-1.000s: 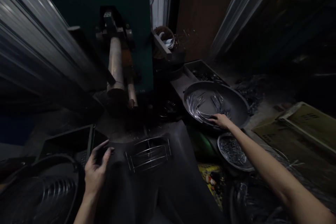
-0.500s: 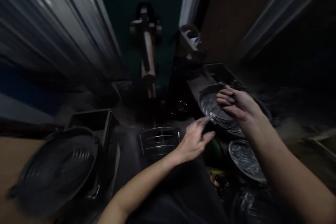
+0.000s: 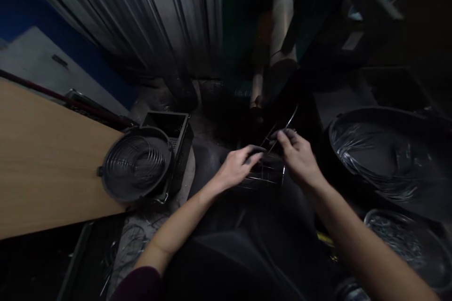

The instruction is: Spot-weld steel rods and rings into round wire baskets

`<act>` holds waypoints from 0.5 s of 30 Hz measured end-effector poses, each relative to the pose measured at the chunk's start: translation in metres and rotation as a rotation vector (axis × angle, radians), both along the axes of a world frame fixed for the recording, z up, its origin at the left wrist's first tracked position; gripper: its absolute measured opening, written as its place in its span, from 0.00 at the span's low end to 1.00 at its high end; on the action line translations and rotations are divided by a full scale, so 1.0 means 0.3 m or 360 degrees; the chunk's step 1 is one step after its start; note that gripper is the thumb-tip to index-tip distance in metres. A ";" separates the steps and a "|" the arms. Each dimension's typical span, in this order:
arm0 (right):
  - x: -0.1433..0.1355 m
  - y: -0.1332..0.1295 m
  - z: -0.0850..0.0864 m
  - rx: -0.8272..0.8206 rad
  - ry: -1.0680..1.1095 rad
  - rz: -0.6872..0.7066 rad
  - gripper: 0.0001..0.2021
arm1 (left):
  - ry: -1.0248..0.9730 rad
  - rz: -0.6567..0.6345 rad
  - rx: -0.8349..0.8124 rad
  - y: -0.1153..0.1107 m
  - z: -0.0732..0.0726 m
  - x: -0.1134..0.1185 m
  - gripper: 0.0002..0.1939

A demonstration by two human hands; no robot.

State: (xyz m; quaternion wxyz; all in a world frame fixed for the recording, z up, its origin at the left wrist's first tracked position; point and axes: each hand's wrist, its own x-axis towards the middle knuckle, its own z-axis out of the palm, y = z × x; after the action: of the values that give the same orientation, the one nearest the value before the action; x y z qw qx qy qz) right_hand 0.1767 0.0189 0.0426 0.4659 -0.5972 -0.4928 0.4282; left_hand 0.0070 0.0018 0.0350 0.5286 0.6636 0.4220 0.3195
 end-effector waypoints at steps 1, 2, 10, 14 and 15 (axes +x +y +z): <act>0.001 0.022 -0.022 -0.0054 0.0064 -0.0003 0.19 | 0.0149 0.0047 0.0171 -0.005 -0.012 -0.038 0.22; 0.003 0.048 -0.041 -0.0118 0.0130 0.0010 0.19 | 0.0287 0.0065 0.0318 -0.014 -0.031 -0.069 0.28; -0.013 0.188 -0.068 -0.0280 0.0430 0.0152 0.28 | 0.0231 0.0419 0.0745 0.009 -0.266 -0.035 0.40; -0.015 0.249 0.008 -0.0117 0.0452 0.0141 0.28 | -0.0015 0.0301 0.0889 0.139 -0.229 -0.027 0.43; -0.017 0.267 0.029 -0.0097 0.0451 0.0117 0.28 | -0.0059 0.0258 0.0929 0.171 -0.210 -0.026 0.43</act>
State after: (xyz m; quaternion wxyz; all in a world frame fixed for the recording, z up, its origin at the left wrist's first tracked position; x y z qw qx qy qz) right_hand 0.1717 0.0989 0.0512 0.4965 -0.5261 -0.4305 0.5398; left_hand -0.0009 0.0532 -0.0279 0.2959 0.7457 0.3542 0.4805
